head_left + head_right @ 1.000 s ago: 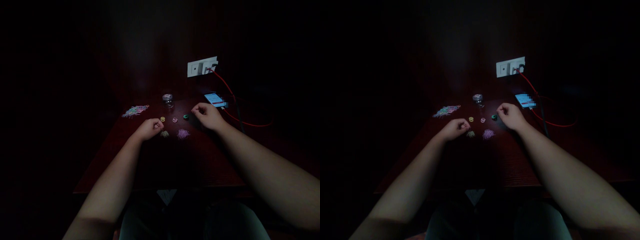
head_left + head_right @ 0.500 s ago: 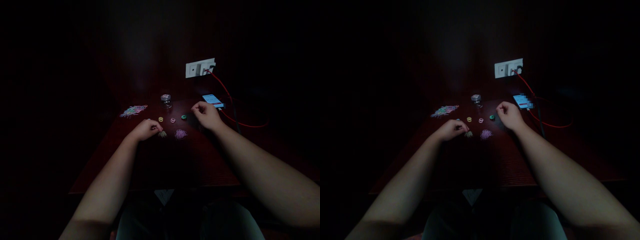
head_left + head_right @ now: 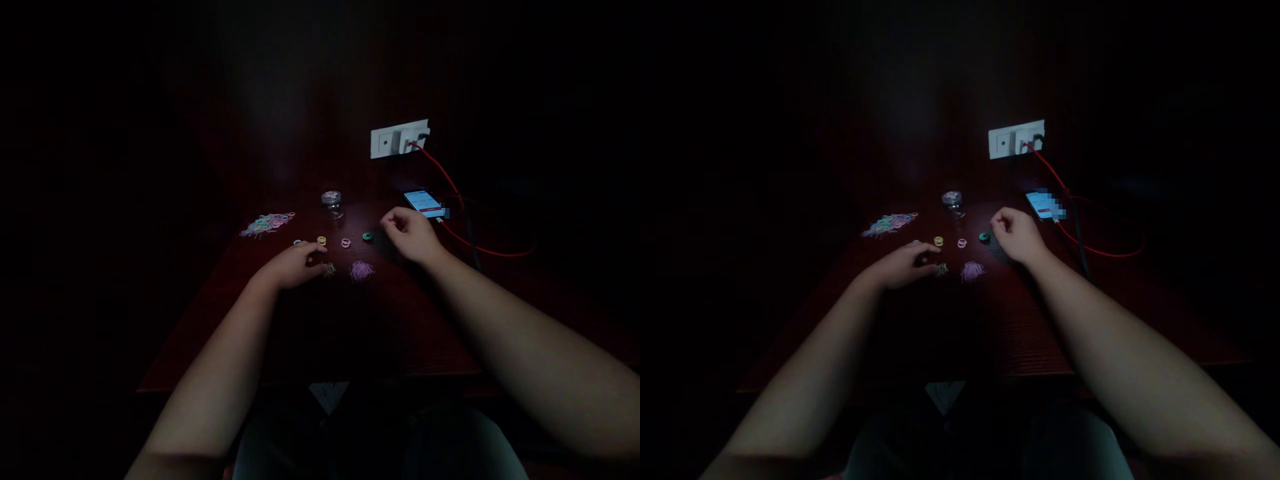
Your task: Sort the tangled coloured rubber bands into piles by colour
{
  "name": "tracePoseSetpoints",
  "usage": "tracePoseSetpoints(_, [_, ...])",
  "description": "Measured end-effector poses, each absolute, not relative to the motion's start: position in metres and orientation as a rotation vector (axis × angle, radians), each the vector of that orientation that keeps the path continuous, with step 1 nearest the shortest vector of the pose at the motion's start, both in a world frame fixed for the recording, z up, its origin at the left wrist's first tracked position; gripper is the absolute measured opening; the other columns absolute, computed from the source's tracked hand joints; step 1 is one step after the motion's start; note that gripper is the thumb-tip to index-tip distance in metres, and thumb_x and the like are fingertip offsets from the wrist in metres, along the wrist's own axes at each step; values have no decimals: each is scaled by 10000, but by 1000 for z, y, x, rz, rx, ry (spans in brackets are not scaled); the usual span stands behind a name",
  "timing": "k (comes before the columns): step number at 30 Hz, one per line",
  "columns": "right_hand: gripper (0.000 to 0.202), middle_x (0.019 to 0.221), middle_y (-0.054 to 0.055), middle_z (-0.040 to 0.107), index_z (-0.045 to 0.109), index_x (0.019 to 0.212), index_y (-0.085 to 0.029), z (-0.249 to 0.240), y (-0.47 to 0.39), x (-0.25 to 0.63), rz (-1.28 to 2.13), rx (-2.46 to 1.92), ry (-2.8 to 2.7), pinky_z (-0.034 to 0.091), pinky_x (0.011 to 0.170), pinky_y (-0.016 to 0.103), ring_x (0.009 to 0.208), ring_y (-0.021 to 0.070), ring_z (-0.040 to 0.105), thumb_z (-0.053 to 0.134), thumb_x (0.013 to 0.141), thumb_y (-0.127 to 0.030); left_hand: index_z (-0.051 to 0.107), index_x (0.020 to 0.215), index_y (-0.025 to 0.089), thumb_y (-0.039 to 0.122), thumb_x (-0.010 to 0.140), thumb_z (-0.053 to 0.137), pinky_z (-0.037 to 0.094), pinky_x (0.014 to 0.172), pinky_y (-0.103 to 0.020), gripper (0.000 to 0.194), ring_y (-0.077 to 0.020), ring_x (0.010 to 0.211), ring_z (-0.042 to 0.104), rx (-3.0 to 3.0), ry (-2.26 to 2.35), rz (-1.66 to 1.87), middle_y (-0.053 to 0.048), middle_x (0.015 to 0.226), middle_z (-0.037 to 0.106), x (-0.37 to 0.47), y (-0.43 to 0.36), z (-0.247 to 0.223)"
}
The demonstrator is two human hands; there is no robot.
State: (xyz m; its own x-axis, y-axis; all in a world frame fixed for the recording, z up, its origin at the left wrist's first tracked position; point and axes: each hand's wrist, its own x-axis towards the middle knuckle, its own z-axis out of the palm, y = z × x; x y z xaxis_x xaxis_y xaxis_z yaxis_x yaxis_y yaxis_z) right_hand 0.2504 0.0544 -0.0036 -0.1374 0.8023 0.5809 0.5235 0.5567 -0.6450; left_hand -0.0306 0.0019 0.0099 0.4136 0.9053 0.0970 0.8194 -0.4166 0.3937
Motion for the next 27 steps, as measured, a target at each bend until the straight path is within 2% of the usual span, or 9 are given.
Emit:
tracePoseSetpoints(2, [122,661,15,578,591,739,-157,-4,53,249,358,-1098,-1815,361,540,246,564,117,487,523,788,-245,552,1279,259,493,676,708,423,981,-362,665,-243,1111,546,2439,1473,335,-77,1243,551,-30,0,9])
tracePoseSetpoints(4, [122,660,15,578,591,738,-157,-3,52,249,354,-1099,-1820,358,542,248,566,118,486,522,790,-243,554,1280,277,527,608,755,386,1029,-371,745,-265,1187,495,2486,1437,289,-70,1289,521,-28,-1,8])
tracePoseSetpoints(11, [133,678,23,587,592,739,-155,-2,53,249,340,-1105,-1825,353,542,252,564,116,478,518,795,-250,654,1145,267,380,719,701,429,975,-318,443,-201,1058,574,2498,1323,306,-51,1171,580,-24,4,7])
tracePoseSetpoints(19, [143,637,8,562,594,736,-161,-5,54,248,346,-1103,-1836,342,536,254,548,116,462,513,800,-260,684,1077,250,301,767,650,451,924,-301,316,-181,995,593,2509,1290,321,-45,1099,614,-24,9,3])
tracePoseSetpoints(24, [129,661,15,580,595,737,-160,-5,54,249,355,-1090,-1842,351,542,251,560,118,476,517,795,-245,678,1072,250,282,768,636,460,890,-296,309,-170,951,597,2498,1286,327,-38,1082,619,-23,9,3])
tracePoseSetpoints(27, [129,662,15,582,595,741,-160,-6,54,249,352,-1094,-1843,349,544,250,564,118,479,516,798,-245,641,1144,258,335,729,681,467,878,-304,424,-180,952,591,2483,1317,334,-45,1104,602,-25,6,5])
